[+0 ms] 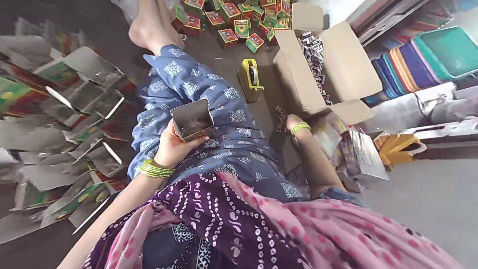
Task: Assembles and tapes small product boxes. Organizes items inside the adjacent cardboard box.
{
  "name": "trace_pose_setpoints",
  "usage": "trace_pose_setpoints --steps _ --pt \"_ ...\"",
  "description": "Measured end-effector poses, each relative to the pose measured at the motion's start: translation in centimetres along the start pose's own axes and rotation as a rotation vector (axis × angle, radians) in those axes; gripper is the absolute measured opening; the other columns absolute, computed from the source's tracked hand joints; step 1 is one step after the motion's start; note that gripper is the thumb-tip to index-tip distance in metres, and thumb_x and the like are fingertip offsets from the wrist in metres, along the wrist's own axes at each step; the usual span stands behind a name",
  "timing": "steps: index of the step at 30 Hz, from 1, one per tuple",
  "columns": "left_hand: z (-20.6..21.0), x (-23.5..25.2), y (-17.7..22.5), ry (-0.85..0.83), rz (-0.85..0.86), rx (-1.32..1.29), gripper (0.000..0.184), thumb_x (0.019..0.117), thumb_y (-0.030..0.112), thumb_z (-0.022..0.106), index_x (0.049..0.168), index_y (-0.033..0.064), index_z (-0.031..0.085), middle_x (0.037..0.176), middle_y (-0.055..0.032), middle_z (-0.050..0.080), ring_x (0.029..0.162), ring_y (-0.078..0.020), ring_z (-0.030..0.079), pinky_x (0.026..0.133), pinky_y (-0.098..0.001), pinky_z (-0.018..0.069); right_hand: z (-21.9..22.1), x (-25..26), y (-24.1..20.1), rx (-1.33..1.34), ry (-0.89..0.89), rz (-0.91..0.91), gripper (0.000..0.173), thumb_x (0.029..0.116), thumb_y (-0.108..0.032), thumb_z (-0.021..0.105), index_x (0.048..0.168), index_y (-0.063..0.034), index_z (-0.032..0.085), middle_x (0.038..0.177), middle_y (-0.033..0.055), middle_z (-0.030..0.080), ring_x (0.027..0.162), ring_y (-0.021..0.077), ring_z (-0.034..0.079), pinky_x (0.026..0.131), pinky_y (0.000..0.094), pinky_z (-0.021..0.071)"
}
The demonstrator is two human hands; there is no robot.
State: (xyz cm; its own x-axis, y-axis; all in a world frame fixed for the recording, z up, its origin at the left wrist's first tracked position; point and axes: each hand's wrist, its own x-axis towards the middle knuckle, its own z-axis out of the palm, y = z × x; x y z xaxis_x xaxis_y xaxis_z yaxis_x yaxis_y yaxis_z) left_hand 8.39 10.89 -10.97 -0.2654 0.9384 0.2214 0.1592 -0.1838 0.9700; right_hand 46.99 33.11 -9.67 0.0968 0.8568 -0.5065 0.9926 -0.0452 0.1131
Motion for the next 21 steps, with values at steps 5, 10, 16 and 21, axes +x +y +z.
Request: trace_pose_setpoints --steps 5,10,16,21 --pt "0.0 0.3 0.0 -0.025 0.019 0.034 0.088 0.0668 0.017 0.095 0.14 0.003 0.05 0.125 -0.0045 0.069 0.114 -0.0121 0.068 0.101 -0.0362 0.0572 5.1 3.1 2.2 0.173 0.04 -0.088 0.054 0.0966 -0.034 0.068 0.141 -0.0045 0.057 0.136 0.0251 0.062 0.128 0.0418 0.059 0.109 0.0604 0.0443" --pt "-0.1 0.2 0.1 -0.018 0.023 -0.009 0.082 0.0683 0.013 0.095 0.137 0.0012 0.051 0.12 -0.0061 0.071 0.111 -0.0167 0.07 0.099 -0.0403 0.0599 5.2 3.0 1.2 0.131 0.011 -0.171 0.05 0.1003 -0.032 0.062 0.143 -0.0061 0.057 0.141 0.025 0.058 0.134 0.0416 0.054 0.113 0.0594 0.0406" --pt "0.1 0.5 0.0 -0.018 0.053 -0.054 0.074 0.0716 0.013 0.093 0.132 -0.0035 0.054 0.119 -0.0092 0.072 0.112 -0.0196 0.07 0.102 -0.0413 0.0579 2.3 1.9 -1.9 0.183 0.073 -0.212 0.049 0.0983 -0.03 0.065 0.139 -0.0054 0.057 0.13 0.0263 0.064 0.122 0.0437 0.062 0.103 0.0638 0.0478" --pt "0.1 0.4 0.0 0.016 0.056 0.027 0.076 0.0714 0.017 0.094 0.131 -0.0068 0.054 0.119 -0.0109 0.072 0.113 -0.0175 0.069 0.105 -0.039 0.0566 -1.5 -3.8 -7.5 0.607 0.465 -0.626 0.03 0.1017 -0.025 0.064 0.123 -0.004 0.067 0.116 0.0167 0.07 0.11 0.0265 0.067 0.1 0.0454 0.0531"
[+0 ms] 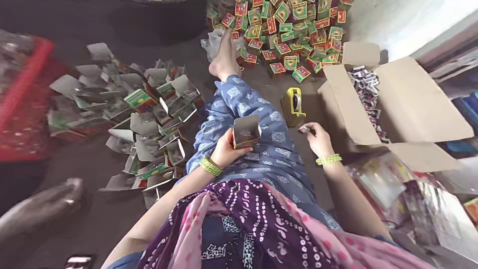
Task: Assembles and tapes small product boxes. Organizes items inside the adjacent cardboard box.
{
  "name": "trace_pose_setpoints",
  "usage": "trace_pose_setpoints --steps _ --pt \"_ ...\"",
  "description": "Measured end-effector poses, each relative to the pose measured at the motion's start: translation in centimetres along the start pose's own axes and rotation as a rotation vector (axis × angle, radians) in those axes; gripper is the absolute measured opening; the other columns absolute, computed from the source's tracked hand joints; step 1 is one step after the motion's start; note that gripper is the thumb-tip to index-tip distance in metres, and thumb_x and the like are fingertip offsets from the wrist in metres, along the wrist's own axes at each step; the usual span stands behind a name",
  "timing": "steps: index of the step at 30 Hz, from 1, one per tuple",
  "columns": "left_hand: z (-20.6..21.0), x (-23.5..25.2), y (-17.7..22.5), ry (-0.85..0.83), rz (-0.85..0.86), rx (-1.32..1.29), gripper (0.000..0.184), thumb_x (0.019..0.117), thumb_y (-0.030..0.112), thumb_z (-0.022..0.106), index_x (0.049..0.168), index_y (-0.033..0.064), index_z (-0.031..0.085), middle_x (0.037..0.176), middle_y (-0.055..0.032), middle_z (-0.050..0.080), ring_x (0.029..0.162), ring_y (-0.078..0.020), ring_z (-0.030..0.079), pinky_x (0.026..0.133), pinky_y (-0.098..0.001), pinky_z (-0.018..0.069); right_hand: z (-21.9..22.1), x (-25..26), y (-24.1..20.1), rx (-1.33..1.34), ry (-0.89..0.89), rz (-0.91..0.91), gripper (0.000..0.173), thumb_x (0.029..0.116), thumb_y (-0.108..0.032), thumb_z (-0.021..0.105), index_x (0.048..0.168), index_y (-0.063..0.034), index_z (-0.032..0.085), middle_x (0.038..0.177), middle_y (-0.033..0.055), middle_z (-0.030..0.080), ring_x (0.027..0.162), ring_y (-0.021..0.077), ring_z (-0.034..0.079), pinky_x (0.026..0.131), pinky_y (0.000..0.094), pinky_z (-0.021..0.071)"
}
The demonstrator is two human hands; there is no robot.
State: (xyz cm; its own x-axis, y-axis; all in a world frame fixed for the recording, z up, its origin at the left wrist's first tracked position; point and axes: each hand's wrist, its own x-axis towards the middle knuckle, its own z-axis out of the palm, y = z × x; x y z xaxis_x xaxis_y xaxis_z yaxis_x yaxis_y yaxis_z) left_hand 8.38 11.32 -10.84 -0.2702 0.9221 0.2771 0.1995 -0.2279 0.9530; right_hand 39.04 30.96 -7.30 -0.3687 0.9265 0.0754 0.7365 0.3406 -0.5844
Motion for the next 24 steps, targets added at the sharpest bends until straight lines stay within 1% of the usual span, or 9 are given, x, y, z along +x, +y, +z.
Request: trace_pose_setpoints --steps 1,3,6,8,11,13,18,21,24 --pt "0.0 0.0 -0.1 0.01 0.003 0.012 0.076 0.0709 0.018 0.094 0.131 -0.0069 0.055 0.119 -0.011 0.072 0.113 -0.0173 0.069 0.104 -0.0389 0.0567 0.0 -0.2 -2.2 0.114 0.077 -0.115 0.028 0.0996 -0.024 0.067 0.119 -0.0036 0.069 0.115 0.0158 0.069 0.109 0.0242 0.066 0.098 0.0423 0.054" --pt "0.0 0.0 -0.3 0.022 0.017 0.031 0.076 0.0703 0.02 0.095 0.13 -0.0066 0.055 0.118 -0.0109 0.072 0.113 -0.0172 0.069 0.104 -0.0387 0.0566 0.1 -1.0 -7.0 0.32 0.14 -0.265 0.025 0.0964 -0.024 0.072 0.115 -0.0065 0.072 0.11 0.0086 0.071 0.097 0.0141 0.069 0.085 0.0325 0.0592" --pt "0.0 -0.1 -0.2 0.029 0.023 0.022 0.076 0.0701 0.019 0.095 0.131 -0.0058 0.055 0.117 -0.0104 0.072 0.111 -0.0177 0.07 0.103 -0.0394 0.0578 0.5 -3.0 -13.4 0.495 0.036 -0.401 0.027 0.095 -0.021 0.074 0.117 -0.0059 0.073 0.1 0.0039 0.075 0.082 0.0102 0.072 0.069 0.03 0.0633" --pt "0.0 -0.1 0.0 0.029 -0.004 0.026 0.075 0.0702 0.018 0.095 0.13 -0.0052 0.056 0.116 -0.0105 0.073 0.111 -0.0178 0.07 0.102 -0.0395 0.0582 1.7 -4.1 -16.0 0.475 0.008 -0.486 0.029 0.0924 -0.019 0.076 0.118 -0.0045 0.071 0.093 0.0016 0.075 0.079 0.0082 0.072 0.067 0.0282 0.0633" --pt "-0.1 -0.2 0.1 0.028 -0.035 0.131 0.074 0.0713 0.03 0.094 0.127 -0.0035 0.058 0.112 -0.0083 0.073 0.108 -0.0128 0.07 0.101 -0.0356 0.0575 4.4 -4.9 -17.8 0.335 0.042 -0.581 0.025 0.0911 -0.024 0.077 0.108 -0.0065 0.071 0.086 -0.0005 0.074 0.076 0.0066 0.07 0.067 0.0279 0.061" --pt "-0.2 -0.2 0.3 0.029 -0.05 0.165 0.07 0.0723 0.031 0.092 0.124 -0.0032 0.06 0.11 -0.0079 0.073 0.105 -0.0112 0.07 0.099 -0.0344 0.0573 5.8 -5.2 -18.1 0.248 0.057 -0.64 0.021 0.0929 -0.027 0.074 0.103 -0.0086 0.074 0.086 -0.0008 0.074 0.079 0.0078 0.071 0.074 0.0302 0.062" --pt "-0.4 -0.3 0.3 0.032 -0.064 0.215 0.058 0.0778 0.028 0.085 0.122 -0.003 0.061 0.105 -0.0079 0.073 0.101 -0.011 0.07 0.095 -0.0351 0.0579 6.3 -5.8 -18.3 0.051 -0.009 -0.868 0.023 0.1007 -0.025 0.062 0.105 -0.0103 0.079 0.097 0.0018 0.078 0.093 0.0158 0.071 0.088 0.0325 0.057" --pt "-0.3 -0.3 0.2 0.018 -0.055 0.244 0.049 0.0824 0.022 0.078 0.121 -0.0027 0.062 0.104 -0.0085 0.073 0.101 -0.0118 0.07 0.095 -0.0363 0.0573 6.0 -5.9 -18.6 -0.106 -0.107 -0.938 0.029 0.1005 -0.029 0.055 0.104 -0.01 0.077 0.105 0.0084 0.073 0.101 0.0258 0.066 0.088 0.0383 0.0552" --pt "-0.3 -0.4 0.1 0.0 -0.075 0.276 0.051 0.0833 0.021 0.076 0.125 -0.0031 0.061 0.108 -0.0099 0.073 0.103 -0.0132 0.071 0.097 -0.0373 0.0572 6.1 -5.9 -18.7 -0.209 -0.222 -0.9 0.031 0.0997 -0.033 0.054 0.099 -0.0104 0.075 0.114 0.0132 0.069 0.107 0.0309 0.064 0.085 0.0448 0.0556"
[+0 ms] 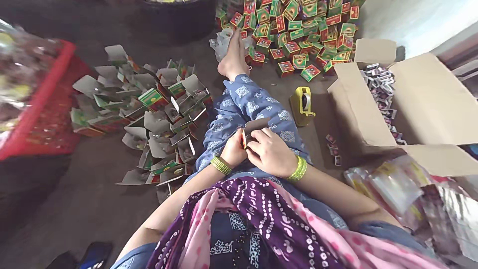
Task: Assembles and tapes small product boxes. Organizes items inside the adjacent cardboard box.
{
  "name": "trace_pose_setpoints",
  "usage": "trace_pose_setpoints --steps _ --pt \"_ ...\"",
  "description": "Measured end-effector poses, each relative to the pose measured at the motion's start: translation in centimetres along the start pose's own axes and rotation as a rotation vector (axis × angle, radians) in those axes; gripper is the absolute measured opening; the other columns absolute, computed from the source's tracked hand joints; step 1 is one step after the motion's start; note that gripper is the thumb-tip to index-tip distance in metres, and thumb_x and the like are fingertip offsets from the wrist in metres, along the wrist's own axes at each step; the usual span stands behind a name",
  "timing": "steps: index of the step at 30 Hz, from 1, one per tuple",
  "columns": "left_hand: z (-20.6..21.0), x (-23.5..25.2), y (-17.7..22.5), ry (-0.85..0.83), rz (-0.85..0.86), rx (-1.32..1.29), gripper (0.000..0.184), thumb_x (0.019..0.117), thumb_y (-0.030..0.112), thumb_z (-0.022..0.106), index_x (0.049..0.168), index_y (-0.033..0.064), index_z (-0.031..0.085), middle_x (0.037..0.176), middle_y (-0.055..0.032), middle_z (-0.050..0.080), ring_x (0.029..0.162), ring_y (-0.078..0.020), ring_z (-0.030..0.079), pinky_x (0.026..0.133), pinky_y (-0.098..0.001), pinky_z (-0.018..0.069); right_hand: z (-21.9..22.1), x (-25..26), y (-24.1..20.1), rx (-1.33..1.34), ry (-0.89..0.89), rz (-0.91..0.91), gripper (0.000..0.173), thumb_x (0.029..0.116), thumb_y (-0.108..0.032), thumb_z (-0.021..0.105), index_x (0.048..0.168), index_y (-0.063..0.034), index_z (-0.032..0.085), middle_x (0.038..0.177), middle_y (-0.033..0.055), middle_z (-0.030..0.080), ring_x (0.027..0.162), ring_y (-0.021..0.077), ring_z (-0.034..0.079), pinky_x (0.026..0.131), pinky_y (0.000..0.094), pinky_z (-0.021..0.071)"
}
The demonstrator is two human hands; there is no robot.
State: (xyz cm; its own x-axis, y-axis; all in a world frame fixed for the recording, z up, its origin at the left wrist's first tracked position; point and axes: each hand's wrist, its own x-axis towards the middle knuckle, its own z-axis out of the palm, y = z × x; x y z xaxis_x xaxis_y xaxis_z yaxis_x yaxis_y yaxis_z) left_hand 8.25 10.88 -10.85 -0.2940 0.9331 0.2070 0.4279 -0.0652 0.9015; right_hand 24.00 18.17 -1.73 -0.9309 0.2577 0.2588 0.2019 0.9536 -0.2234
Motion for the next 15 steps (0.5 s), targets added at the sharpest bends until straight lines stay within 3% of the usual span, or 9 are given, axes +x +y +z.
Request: trace_pose_setpoints --steps 5,7,9,11,13,15 --pt "-0.1 -0.1 0.6 -0.014 0.003 0.037 0.055 0.0846 0.023 0.075 0.129 -0.0035 0.058 0.111 -0.0101 0.073 0.106 -0.0131 0.07 0.099 -0.0372 0.0561 -0.5 0.0 0.3 0.027 0.001 -0.019 0.029 0.0989 -0.034 0.056 0.098 -0.0125 0.076 0.119 0.0144 0.067 0.111 0.0312 0.063 0.093 0.046 0.0537" --pt "-0.1 -0.2 0.8 0.022 0.048 -0.036 0.067 0.0817 0.021 0.08 0.134 -0.008 0.051 0.115 -0.0134 0.071 0.109 -0.0146 0.069 0.1 -0.0366 0.056 -0.4 -0.6 0.7 0.067 0.191 0.004 0.023 0.0968 -0.033 0.063 0.097 -0.0144 0.076 0.116 0.0122 0.068 0.11 0.028 0.063 0.096 0.0441 0.053" --pt "0.2 -0.2 0.6 0.081 0.122 -0.195 0.086 0.0804 0.021 0.085 0.14 -0.0112 0.033 0.124 -0.0191 0.064 0.116 -0.0179 0.066 0.103 -0.0372 0.0555 -0.2 -1.2 1.6 0.089 0.439 0.072 0.021 0.0934 -0.034 0.07 0.099 -0.0142 0.074 0.114 0.0106 0.068 0.111 0.0266 0.062 0.097 0.0441 0.0518" --pt "0.6 -0.2 0.1 0.145 0.218 -0.328 0.098 0.0845 0.024 0.084 0.146 -0.0094 0.016 0.134 -0.0235 0.056 0.122 -0.0224 0.063 0.105 -0.0411 0.0553 -0.1 -1.7 3.0 0.17 0.562 0.149 0.033 0.0893 -0.036 0.077 0.109 -0.0107 0.069 0.118 0.0116 0.065 0.117 0.0274 0.058 0.101 0.0462 0.0488" --pt "0.7 -0.2 0.1 0.159 0.237 -0.405 0.107 0.0855 0.023 0.083 0.151 -0.0077 0.004 0.139 -0.0252 0.051 0.124 -0.0232 0.063 0.103 -0.042 0.0565 0.2 -2.1 4.4 0.353 0.497 0.232 0.054 0.0892 -0.042 0.078 0.129 -0.0086 0.064 0.131 0.0134 0.062 0.125 0.028 0.055 0.105 0.0484 0.0477" --pt "0.7 -0.3 0.3 0.124 0.281 -0.421 0.108 0.0868 0.024 0.082 0.153 -0.0056 0.003 0.14 -0.0211 0.052 0.125 -0.0196 0.062 0.105 -0.0401 0.0557 0.9 -2.3 5.3 0.597 0.366 0.265 0.067 0.0911 -0.043 0.076 0.144 -0.0075 0.057 0.137 0.0136 0.061 0.127 0.0234 0.057 0.103 0.0421 0.0515"
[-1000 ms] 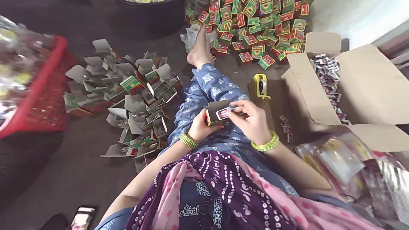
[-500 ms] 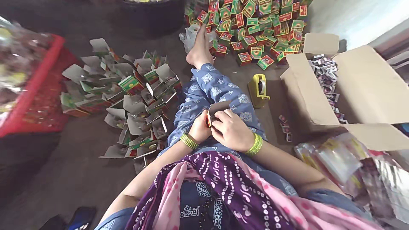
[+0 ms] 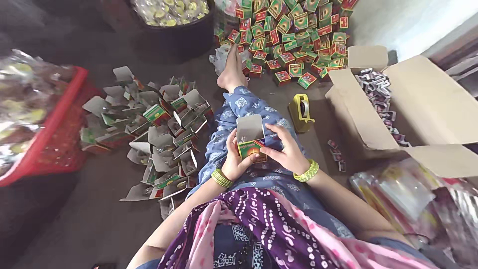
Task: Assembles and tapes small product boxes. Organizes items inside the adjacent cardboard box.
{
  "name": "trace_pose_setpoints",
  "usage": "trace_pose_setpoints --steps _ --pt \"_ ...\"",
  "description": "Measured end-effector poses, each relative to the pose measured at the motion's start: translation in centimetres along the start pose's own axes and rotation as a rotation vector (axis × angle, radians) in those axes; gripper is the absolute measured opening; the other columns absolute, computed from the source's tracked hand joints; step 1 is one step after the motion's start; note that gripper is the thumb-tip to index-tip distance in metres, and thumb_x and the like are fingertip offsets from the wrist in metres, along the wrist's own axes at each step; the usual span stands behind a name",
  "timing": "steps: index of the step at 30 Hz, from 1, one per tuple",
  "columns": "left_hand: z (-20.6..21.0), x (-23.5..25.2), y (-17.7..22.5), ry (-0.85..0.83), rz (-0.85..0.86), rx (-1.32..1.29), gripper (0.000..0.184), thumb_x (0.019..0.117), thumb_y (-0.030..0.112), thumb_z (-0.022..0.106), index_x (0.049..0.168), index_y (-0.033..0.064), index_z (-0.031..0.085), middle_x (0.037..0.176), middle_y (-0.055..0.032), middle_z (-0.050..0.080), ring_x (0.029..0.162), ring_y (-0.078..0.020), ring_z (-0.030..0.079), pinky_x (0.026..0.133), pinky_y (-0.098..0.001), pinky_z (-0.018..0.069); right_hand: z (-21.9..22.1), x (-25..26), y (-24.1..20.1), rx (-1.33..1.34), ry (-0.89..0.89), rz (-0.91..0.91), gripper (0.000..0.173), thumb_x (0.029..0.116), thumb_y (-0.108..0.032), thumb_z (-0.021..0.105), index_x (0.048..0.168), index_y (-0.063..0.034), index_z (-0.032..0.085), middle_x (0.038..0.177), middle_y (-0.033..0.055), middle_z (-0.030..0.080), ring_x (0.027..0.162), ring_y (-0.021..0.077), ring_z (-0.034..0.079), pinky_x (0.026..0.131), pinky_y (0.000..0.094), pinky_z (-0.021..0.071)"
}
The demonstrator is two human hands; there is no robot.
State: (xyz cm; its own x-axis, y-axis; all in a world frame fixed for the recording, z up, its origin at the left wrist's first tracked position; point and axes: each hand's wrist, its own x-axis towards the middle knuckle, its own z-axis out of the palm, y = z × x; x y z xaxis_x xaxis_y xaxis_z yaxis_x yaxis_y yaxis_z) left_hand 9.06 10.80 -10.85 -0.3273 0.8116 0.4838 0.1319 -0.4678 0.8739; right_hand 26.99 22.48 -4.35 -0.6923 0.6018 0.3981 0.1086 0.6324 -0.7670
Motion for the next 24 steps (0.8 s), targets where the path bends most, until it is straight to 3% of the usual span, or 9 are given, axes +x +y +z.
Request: trace_pose_setpoints --steps 3,7,12,14,16,18,19,21,24 --pt "0.0 -0.1 0.6 -0.068 0.032 -0.043 0.088 0.0888 0.018 0.08 0.152 -0.0025 0.022 0.138 -0.0135 0.057 0.121 -0.0161 0.063 0.104 -0.038 0.0565 0.8 -0.1 0.9 0.25 -0.159 -0.024 0.076 0.0935 -0.035 0.076 0.149 0.0057 0.045 0.142 0.0187 0.059 0.127 0.0189 0.06 0.109 0.0347 0.0521" --pt "-0.2 -0.5 0.9 -0.086 -0.013 -0.079 0.068 0.0863 0.017 0.083 0.134 -0.0008 0.038 0.115 -0.008 0.068 0.1 -0.0141 0.071 0.089 -0.0357 0.0626 1.0 0.0 1.5 0.361 -0.266 -0.08 0.064 0.1002 -0.034 0.067 0.144 0.009 0.047 0.137 0.0185 0.06 0.124 0.0172 0.062 0.107 0.0352 0.0531" --pt "0.3 -0.5 1.3 -0.152 -0.027 -0.096 0.066 0.0845 0.024 0.085 0.129 0.0035 0.041 0.111 -0.0031 0.067 0.097 -0.0098 0.07 0.087 -0.0318 0.0621 1.2 -0.3 1.6 0.329 -0.328 -0.096 0.064 0.1033 -0.063 0.04 0.111 -0.0014 0.053 0.093 0.004 0.062 0.087 0.006 0.064 0.078 0.0273 0.0573" --pt "0.4 -0.5 1.3 -0.176 -0.051 -0.102 0.065 0.0847 0.026 0.085 0.127 0.0038 0.042 0.11 -0.0025 0.067 0.095 -0.009 0.07 0.086 -0.0311 0.0621 0.9 -0.4 1.8 0.181 -0.248 -0.114 0.065 0.1039 -0.065 0.036 0.095 -0.0046 0.058 0.086 0.0046 0.06 0.082 0.008 0.061 0.075 0.0271 0.0535" --pt "0.4 -0.4 1.3 -0.191 -0.093 -0.091 0.062 0.0852 0.027 0.085 0.124 0.0009 0.044 0.107 -0.0043 0.066 0.092 -0.0097 0.069 0.083 -0.0314 0.0621 0.7 -0.4 1.9 0.117 -0.149 -0.117 0.051 0.1057 -0.052 0.048 0.087 -0.006 0.063 0.096 0.0095 0.06 0.096 0.0153 0.059 0.087 0.0322 0.0495" --pt "0.3 -0.2 1.1 -0.195 -0.145 -0.082 0.062 0.0839 0.025 0.086 0.123 -0.0008 0.044 0.105 -0.0074 0.068 0.091 -0.0126 0.071 0.082 -0.0338 0.0631 0.6 -0.3 1.6 0.206 -0.028 -0.109 0.029 0.1002 -0.031 0.066 0.104 -0.0026 0.067 0.112 0.0129 0.067 0.113 0.0219 0.062 0.099 0.0398 0.0525" --pt "0.2 -0.2 1.0 -0.189 -0.163 -0.073 0.065 0.0827 0.024 0.087 0.124 -0.0022 0.044 0.106 -0.0092 0.068 0.092 -0.0141 0.071 0.083 -0.0347 0.0633 0.4 -0.2 1.3 0.288 0.007 -0.099 0.033 0.0984 -0.024 0.069 0.119 0.0004 0.062 0.124 0.016 0.066 0.116 0.0254 0.064 0.099 0.0436 0.0561" --pt "0.3 -0.2 0.7 -0.169 -0.161 -0.091 0.077 0.079 0.023 0.089 0.13 -0.0042 0.038 0.115 -0.0135 0.065 0.101 -0.0178 0.07 0.089 -0.0378 0.0623 -0.3 0.1 0.5 0.432 0.037 -0.033 0.043 0.0977 -0.019 0.068 0.133 -0.0009 0.052 0.12 0.0129 0.07 0.111 0.0243 0.069 0.098 0.0449 0.0572" --pt "0.6 -0.2 0.5 -0.164 -0.131 -0.134 0.094 0.0728 0.017 0.093 0.135 -0.0016 0.026 0.123 -0.0152 0.063 0.11 -0.0212 0.069 0.095 -0.0419 0.0607 -1.2 0.5 -0.5 0.448 -0.024 0.034 0.028 0.0938 -0.019 0.074 0.113 0.001 0.069 0.102 0.0065 0.073 0.091 0.0133 0.069 0.084 0.0337 0.0589"
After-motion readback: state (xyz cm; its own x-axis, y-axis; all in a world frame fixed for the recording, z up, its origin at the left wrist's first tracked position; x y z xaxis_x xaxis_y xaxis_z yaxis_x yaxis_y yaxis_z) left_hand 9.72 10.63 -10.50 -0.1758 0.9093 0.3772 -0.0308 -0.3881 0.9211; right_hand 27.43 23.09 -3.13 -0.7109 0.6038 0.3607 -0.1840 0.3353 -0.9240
